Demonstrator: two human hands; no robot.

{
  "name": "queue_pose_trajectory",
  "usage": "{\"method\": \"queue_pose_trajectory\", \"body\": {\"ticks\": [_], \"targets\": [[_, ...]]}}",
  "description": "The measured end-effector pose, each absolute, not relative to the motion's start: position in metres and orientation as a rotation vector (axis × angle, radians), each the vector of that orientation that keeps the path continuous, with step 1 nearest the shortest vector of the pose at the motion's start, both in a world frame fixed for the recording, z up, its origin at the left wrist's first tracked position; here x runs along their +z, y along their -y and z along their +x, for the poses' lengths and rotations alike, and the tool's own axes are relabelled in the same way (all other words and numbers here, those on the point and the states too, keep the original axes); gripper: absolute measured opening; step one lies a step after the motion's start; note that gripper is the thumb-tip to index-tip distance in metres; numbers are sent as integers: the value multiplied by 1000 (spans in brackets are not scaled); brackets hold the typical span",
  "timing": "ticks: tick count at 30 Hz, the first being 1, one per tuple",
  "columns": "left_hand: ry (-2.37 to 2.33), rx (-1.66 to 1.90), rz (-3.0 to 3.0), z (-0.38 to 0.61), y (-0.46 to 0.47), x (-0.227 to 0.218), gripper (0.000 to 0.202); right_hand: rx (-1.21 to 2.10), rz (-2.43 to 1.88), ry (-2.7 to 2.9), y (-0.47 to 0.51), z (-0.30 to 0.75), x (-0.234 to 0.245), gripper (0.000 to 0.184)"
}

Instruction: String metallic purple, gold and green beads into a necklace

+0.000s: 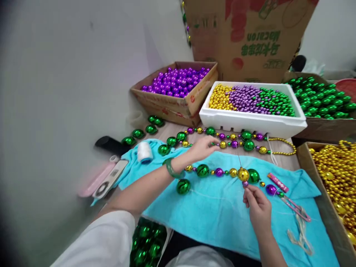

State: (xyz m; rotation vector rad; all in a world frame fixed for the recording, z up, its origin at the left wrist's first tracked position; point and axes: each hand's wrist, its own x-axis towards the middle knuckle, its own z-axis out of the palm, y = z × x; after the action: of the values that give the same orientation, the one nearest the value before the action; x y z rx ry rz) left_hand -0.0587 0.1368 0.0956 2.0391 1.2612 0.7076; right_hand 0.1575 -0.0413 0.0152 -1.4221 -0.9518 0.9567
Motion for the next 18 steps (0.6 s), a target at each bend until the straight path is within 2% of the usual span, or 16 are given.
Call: {"method": "queue_pose_trajectory", "body": {"ticks": [3,6,12,18], "targets": [[-1350,811,2280,-30,-211,124,19,907,-1401,923,35,165,16,23],[-1325,751,2428,24,-268,135,22,883,-1386,942,31,168,18,21],[-1255,590,2590,137,-331,127,30,842,-1389,942,32,177,14,18],[-1381,467,2618,173,-367,117,35,852,-1432,866,38,187,5,23]]}}
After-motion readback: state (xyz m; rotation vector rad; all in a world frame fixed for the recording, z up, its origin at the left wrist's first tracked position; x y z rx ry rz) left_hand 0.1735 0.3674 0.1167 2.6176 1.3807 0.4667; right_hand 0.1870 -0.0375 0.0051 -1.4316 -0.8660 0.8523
